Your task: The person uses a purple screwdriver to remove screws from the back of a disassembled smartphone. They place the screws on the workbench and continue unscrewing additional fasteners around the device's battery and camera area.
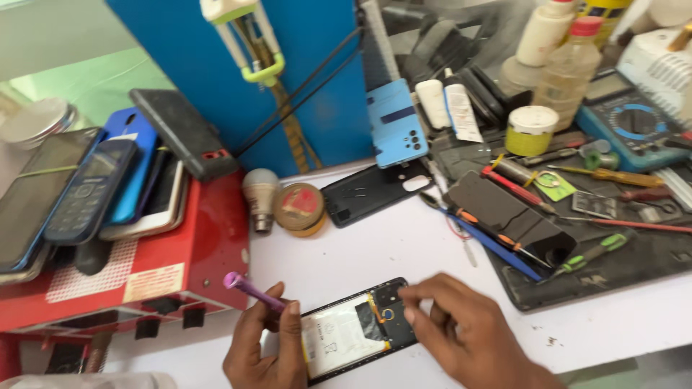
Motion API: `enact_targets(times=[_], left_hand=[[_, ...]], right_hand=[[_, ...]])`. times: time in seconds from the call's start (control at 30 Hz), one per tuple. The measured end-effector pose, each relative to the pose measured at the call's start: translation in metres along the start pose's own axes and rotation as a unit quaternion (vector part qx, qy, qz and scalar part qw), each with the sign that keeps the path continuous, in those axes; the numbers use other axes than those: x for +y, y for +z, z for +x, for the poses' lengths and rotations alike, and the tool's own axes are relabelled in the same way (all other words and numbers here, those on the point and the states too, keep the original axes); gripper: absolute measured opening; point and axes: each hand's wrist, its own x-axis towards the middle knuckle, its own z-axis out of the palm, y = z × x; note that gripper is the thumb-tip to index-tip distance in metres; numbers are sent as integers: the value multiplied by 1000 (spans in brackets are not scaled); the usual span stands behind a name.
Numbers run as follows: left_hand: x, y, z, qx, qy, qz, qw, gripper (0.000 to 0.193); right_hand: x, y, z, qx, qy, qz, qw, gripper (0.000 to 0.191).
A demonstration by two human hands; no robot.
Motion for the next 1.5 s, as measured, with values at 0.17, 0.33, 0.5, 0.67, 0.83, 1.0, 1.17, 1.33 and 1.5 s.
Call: enact_targets(times=[0.17,0.33,0.5,0.67,0.83,1.0,1.17,1.33,1.5], left_hand=[[-7,4,-8,-10,-58,-16,998,39],[-15,8,-10,-29,-102,-18,994,42],[-22,9,-11,-30,-97,-11,995,36],[-9,6,6,-123,136,91,979,34],[34,21,1,-168,343,170,908,42],[70,34,6,-232,382,164,879,40],[77,41,0,-279,335,169,884,46],[57,23,7,-346,202,244,883,100],[32,-2,16,-427,121,340,829,125]], right_hand=[[31,-7,-28,51,56,95,993,14],[42,-12,-32,41,133,132,981,13],[37,-13,-31,34,97,88,991,13],[31,-14,-30,33,94,80,992,16],[30,-15,-36,-3,84,149,985,50],[42,-17,-43,-3,9,247,969,53],[50,-10,-40,77,144,247,955,19],[48,-5,-34,221,141,148,953,16],[37,-4,-29,227,148,-29,962,19]])
